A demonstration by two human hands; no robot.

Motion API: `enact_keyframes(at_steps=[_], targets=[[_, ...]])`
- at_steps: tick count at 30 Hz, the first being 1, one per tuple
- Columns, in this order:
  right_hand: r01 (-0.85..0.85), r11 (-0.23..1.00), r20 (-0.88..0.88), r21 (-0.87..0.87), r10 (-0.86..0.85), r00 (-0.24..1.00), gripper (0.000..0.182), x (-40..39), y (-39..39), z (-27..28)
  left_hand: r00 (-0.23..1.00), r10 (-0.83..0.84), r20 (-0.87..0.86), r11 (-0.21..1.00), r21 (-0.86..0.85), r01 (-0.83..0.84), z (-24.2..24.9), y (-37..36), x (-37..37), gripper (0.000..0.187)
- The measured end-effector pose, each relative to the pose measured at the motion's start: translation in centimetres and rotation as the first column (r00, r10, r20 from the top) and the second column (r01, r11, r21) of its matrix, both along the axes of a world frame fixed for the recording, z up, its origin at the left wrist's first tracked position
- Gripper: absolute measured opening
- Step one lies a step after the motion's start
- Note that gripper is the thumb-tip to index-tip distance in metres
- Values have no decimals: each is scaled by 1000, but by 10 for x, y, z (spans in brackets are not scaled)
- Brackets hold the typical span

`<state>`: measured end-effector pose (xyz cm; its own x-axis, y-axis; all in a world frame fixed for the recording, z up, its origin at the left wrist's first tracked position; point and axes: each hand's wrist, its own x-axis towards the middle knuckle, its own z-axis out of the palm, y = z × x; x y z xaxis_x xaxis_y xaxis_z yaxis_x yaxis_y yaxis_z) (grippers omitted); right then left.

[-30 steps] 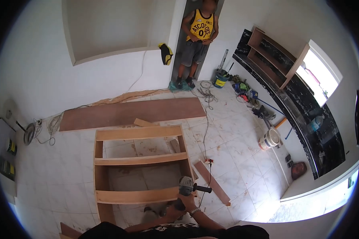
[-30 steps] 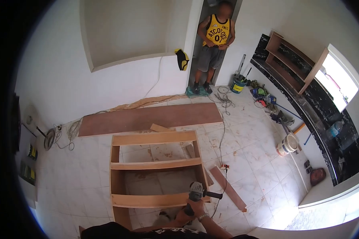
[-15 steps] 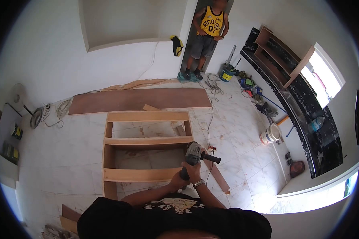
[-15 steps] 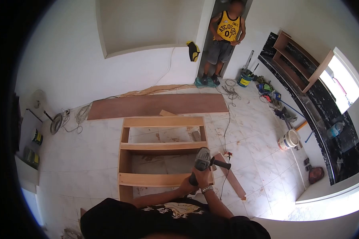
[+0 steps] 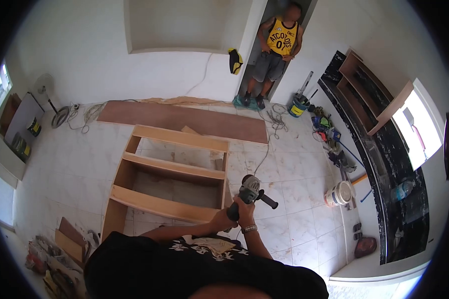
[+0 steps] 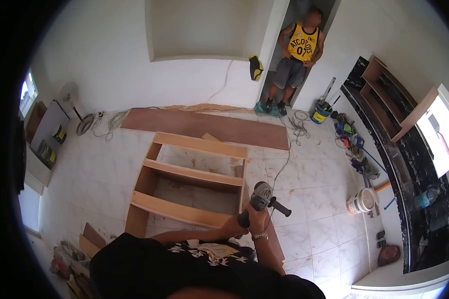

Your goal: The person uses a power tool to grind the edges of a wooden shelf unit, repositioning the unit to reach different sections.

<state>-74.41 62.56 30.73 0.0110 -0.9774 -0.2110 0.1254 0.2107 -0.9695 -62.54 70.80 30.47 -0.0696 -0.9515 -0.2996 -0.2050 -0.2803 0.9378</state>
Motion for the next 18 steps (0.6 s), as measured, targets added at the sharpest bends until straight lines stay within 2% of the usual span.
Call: enact_keyframes(at_steps=[2, 3, 6, 7, 10, 14, 18], targets=[[15, 999, 21, -34, -14, 1000, 22, -18, 4, -3, 987, -49, 152, 999, 5, 49, 12, 1, -14, 59], [8, 1000, 47, 19, -9, 999, 23, -26, 7, 1, 986, -29, 163, 999, 17, 27, 14, 3, -21, 60], [-90, 985, 50, 146, 84, 995, 25, -48, 10, 8, 992, -30, 122, 998, 67, 22, 10, 4, -38, 59], [-38, 993, 41, 109, 34, 999, 24, -47, 11, 11, 992, -24, 123, 996, 83, 14, 14, 6, -41, 58], [5, 1000, 55, -24, -4, 998, 26, -47, 14, 13, 990, -14, 137, 1000, -8, 16, 32, 9, -46, 58], [-33, 999, -38, -25, 33, 999, 25, -62, 12, 15, 997, -3, 82, 1000, 9, 2, 37, 11, -60, 57], [-3, 999, 51, 40, 1, 999, 31, -77, 17, 25, 996, -47, 81, 999, 18, 46, 36, 6, -68, 58]])
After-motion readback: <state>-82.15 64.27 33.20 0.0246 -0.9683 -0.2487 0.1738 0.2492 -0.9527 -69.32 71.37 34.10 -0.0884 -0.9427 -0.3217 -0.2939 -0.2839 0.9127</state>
